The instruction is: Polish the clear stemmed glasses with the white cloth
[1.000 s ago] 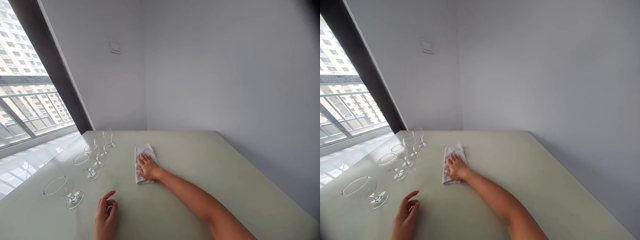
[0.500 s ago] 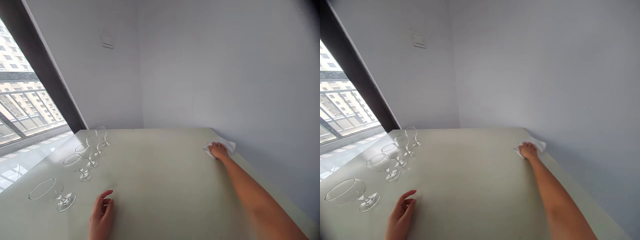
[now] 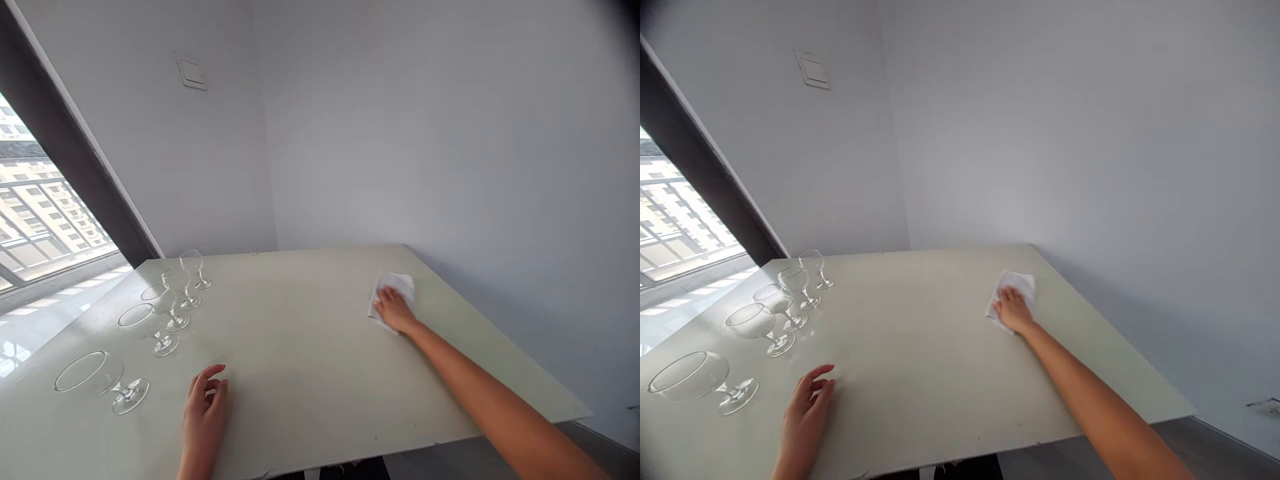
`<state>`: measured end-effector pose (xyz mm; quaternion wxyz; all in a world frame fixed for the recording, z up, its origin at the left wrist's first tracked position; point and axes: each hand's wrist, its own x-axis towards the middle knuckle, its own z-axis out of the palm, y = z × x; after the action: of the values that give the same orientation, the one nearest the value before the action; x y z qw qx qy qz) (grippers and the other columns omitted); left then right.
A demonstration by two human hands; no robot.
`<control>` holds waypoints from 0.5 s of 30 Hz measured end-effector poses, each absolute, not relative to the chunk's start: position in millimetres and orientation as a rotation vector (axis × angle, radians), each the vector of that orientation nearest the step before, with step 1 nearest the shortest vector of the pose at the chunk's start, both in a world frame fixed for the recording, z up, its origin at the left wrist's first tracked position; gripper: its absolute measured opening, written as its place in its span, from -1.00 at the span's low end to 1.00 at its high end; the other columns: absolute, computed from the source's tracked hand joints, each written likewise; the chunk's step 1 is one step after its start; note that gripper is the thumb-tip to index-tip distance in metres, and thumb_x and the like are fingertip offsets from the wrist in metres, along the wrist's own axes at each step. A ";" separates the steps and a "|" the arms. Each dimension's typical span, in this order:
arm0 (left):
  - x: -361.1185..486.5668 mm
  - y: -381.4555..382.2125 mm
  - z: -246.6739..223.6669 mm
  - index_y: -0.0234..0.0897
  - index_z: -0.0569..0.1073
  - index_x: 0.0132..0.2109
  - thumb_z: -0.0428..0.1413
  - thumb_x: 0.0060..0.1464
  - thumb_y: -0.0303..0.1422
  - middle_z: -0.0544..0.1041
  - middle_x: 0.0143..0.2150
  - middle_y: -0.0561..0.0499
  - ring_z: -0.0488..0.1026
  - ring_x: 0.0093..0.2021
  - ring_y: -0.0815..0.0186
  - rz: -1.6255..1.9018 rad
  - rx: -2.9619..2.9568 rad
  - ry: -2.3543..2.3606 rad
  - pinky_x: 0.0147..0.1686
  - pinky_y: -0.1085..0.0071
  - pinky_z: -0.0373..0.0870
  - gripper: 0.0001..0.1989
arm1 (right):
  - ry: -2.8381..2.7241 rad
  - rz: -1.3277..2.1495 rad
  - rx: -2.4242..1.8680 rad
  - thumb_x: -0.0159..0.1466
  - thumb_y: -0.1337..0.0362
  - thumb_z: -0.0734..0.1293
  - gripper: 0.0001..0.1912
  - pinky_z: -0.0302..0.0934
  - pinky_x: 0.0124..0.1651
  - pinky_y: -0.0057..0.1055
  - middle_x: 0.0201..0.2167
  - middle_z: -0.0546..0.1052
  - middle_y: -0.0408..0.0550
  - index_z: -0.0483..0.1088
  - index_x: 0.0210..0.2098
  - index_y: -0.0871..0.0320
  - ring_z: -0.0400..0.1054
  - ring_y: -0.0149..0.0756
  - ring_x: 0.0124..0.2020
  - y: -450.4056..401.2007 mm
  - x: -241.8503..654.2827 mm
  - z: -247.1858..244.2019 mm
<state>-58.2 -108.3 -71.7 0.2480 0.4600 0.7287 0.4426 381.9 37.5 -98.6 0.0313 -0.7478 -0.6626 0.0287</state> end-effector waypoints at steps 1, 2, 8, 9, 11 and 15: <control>-58.4 -108.7 -71.4 -0.17 0.36 -0.14 -0.02 -0.09 -0.12 0.34 -0.32 0.03 0.34 -0.44 0.34 1.202 1.250 1.991 -0.44 0.41 0.26 -0.64 | -2.122 0.106 -2.228 0.27 0.08 -0.01 -0.40 -0.29 0.24 -0.20 0.26 -0.02 0.11 0.03 0.21 0.28 -0.23 -0.11 0.27 32.5 356.0 -98.3; -58.7 -109.1 -71.3 -0.17 0.36 -0.14 -0.02 -0.08 -0.12 0.34 -0.31 0.03 0.34 -0.43 0.34 1.198 1.249 1.990 -0.43 0.41 0.26 -0.64 | -2.217 0.131 -2.126 0.27 0.05 0.00 -0.40 -0.30 0.25 -0.23 0.26 -0.03 0.08 0.03 0.21 0.25 -0.24 -0.14 0.28 24.3 329.6 -97.4; -60.5 -111.2 -70.6 -0.17 0.35 -0.14 -0.03 -0.06 -0.14 0.34 -0.32 0.03 0.34 -0.43 0.33 1.206 1.257 1.974 -0.41 0.40 0.25 -0.65 | -2.706 0.435 -1.148 0.28 0.02 0.04 -0.35 -0.40 0.27 -0.13 0.29 -0.20 0.09 -0.08 0.25 0.27 -0.39 -0.08 0.28 -78.2 209.2 -75.7; -60.5 -111.7 -70.1 -0.17 0.35 -0.14 -0.04 -0.05 -0.14 0.35 -0.32 0.03 0.34 -0.43 0.33 1.202 1.256 1.979 -0.41 0.40 0.24 -0.66 | -2.716 0.467 -1.057 0.28 0.02 0.03 -0.35 -0.41 0.28 -0.14 0.29 -0.24 0.05 -0.12 0.26 0.25 -0.42 -0.09 0.29 -96.7 202.7 -71.1; -60.2 -112.3 -69.4 -0.16 0.35 -0.14 -0.05 -0.04 -0.14 0.36 -0.31 0.03 0.33 -0.42 0.33 1.194 1.250 1.988 -0.39 0.39 0.24 -0.67 | -2.702 0.507 -0.985 0.29 0.04 0.05 -0.35 -0.38 0.28 -0.19 0.29 -0.27 0.00 -0.16 0.26 0.20 -0.41 -0.12 0.29 -126.5 203.7 -64.9; -59.1 -111.6 -69.4 -0.16 0.36 -0.14 -0.04 -0.04 -0.14 0.36 -0.30 0.03 0.34 -0.41 0.32 1.195 1.227 1.989 -0.38 0.39 0.24 -0.67 | -2.610 0.437 -1.210 0.26 0.04 0.10 -0.34 -0.27 0.28 -0.18 0.29 -0.19 -0.02 -0.15 0.26 0.14 -0.28 -0.11 0.28 -152.4 250.5 -72.7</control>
<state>-59.1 -111.6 -69.4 0.2557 0.4521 0.7325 0.4401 250.5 -152.4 -72.7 0.1156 -0.4129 -0.8910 0.1492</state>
